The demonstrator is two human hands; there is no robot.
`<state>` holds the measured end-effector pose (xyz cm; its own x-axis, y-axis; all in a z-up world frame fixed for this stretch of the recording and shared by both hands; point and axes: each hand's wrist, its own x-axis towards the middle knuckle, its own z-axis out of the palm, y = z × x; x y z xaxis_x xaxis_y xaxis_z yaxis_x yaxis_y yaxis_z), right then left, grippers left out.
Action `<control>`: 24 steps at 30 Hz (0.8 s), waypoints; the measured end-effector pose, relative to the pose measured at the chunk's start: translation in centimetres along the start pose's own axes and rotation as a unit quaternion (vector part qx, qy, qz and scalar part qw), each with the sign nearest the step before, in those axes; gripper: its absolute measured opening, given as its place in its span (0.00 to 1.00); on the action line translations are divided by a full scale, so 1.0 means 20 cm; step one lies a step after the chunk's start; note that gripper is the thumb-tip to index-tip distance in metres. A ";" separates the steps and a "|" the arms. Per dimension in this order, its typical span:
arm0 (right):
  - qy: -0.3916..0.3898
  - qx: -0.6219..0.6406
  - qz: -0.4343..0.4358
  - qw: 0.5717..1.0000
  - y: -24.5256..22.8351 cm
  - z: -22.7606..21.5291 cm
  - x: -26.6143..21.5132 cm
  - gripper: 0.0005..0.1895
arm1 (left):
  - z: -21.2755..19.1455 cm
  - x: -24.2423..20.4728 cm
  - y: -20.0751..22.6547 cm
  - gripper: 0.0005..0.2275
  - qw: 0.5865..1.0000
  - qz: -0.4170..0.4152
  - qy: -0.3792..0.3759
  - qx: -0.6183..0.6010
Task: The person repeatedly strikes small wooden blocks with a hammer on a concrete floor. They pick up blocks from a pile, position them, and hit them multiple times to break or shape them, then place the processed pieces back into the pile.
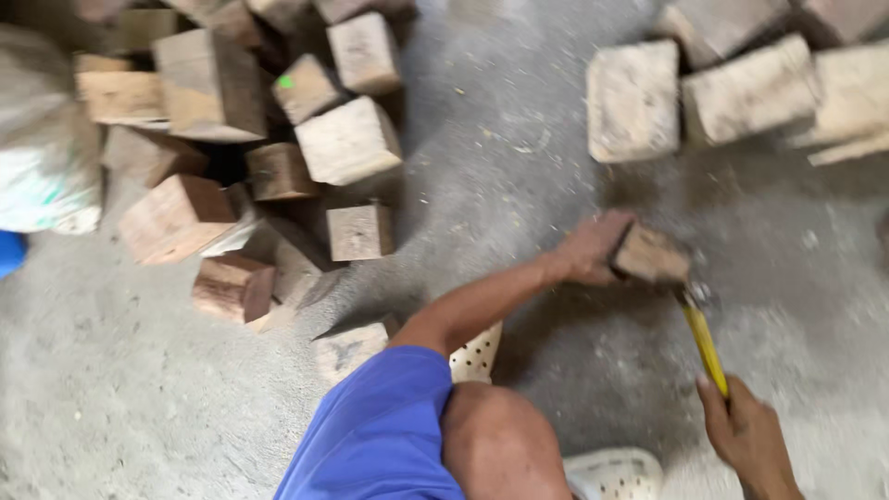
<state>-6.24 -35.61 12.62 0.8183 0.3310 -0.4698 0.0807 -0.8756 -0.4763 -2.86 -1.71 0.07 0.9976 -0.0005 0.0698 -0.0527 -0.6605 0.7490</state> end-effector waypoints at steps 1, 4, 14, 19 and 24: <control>0.011 -0.027 -0.006 1.000 0.08 0.01 0.00 0.19 | 0.00 -0.03 0.04 0.46 1.000 -0.018 -0.003 0.000; -0.084 -0.047 0.063 0.993 0.33 -0.02 0.08 0.19 | -0.13 -0.13 0.11 0.48 0.999 -0.021 -0.002 0.025; -0.169 -0.377 0.058 0.909 0.62 -0.10 0.39 0.28 | -1.33 -0.34 -0.04 0.31 0.949 -0.019 0.264 -0.171; -0.275 -0.446 0.109 0.845 0.48 -0.15 0.50 0.25 | -1.91 -0.52 -0.36 0.33 0.774 -0.450 0.443 0.044; -0.289 -0.469 0.095 0.829 0.53 -0.13 0.59 0.27 | -1.63 -0.40 -0.51 0.25 0.888 -0.086 0.394 0.220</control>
<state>5.71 -41.95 3.96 0.4799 0.0322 -0.8767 0.6106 -0.7298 0.3074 -11.89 29.48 13.31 0.6387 0.5395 0.5486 0.2924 -0.8297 0.4756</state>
